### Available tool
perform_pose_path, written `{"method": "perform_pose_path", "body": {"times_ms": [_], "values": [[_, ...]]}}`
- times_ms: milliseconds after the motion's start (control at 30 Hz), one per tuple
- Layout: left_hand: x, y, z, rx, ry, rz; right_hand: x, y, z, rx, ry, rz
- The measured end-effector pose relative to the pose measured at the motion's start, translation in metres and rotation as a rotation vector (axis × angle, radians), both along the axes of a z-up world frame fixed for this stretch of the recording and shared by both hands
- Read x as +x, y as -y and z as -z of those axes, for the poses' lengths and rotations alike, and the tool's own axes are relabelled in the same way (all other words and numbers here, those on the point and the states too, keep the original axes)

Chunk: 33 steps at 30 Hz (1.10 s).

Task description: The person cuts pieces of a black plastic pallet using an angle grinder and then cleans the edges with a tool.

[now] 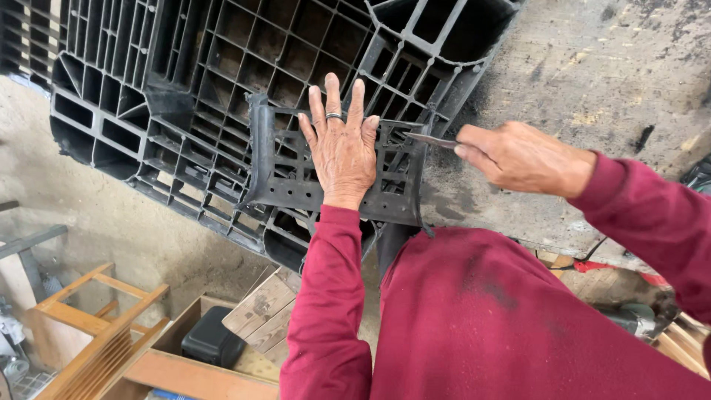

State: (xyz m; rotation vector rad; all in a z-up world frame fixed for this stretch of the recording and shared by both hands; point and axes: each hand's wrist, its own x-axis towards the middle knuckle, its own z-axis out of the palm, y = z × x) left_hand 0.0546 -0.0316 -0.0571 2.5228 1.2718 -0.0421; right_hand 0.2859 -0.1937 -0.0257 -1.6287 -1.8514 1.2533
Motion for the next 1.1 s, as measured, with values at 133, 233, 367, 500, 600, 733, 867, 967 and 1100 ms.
{"method": "perform_pose_path", "body": {"times_ms": [133, 233, 367, 500, 600, 733, 867, 967, 1100], "values": [[0.002, -0.001, -0.003, 0.032, 0.072, -0.011, -0.020, 0.018, -0.009, -0.112, 0.113, -0.129], [0.001, -0.005, -0.003, 0.027, 0.055, 0.005, -0.011, 0.014, -0.013, -0.082, 0.019, -0.111], [-0.002, 0.000, -0.002, 0.050, 0.086, 0.005, -0.007, -0.018, -0.013, -0.293, 0.344, -0.060], [0.000, -0.002, -0.001, 0.039, 0.083, -0.002, -0.043, 0.029, -0.008, -0.392, -0.065, -0.270], [0.000, -0.001, -0.001, 0.053, 0.107, -0.020, -0.038, 0.029, -0.007, -0.238, -0.178, -0.396], [0.000, -0.003, 0.002, 0.043, 0.068, -0.001, -0.018, -0.001, 0.000, -0.118, -0.033, -0.042], [-0.002, -0.003, 0.002, 0.036, 0.087, -0.007, -0.055, 0.037, -0.013, -0.258, 0.286, -0.480], [0.001, 0.001, 0.001, 0.042, 0.062, -0.022, -0.047, 0.033, -0.017, -0.075, 0.015, -0.195], [-0.001, -0.003, 0.001, 0.046, 0.085, 0.000, -0.029, 0.012, -0.011, 0.102, 0.101, 0.072]]}}
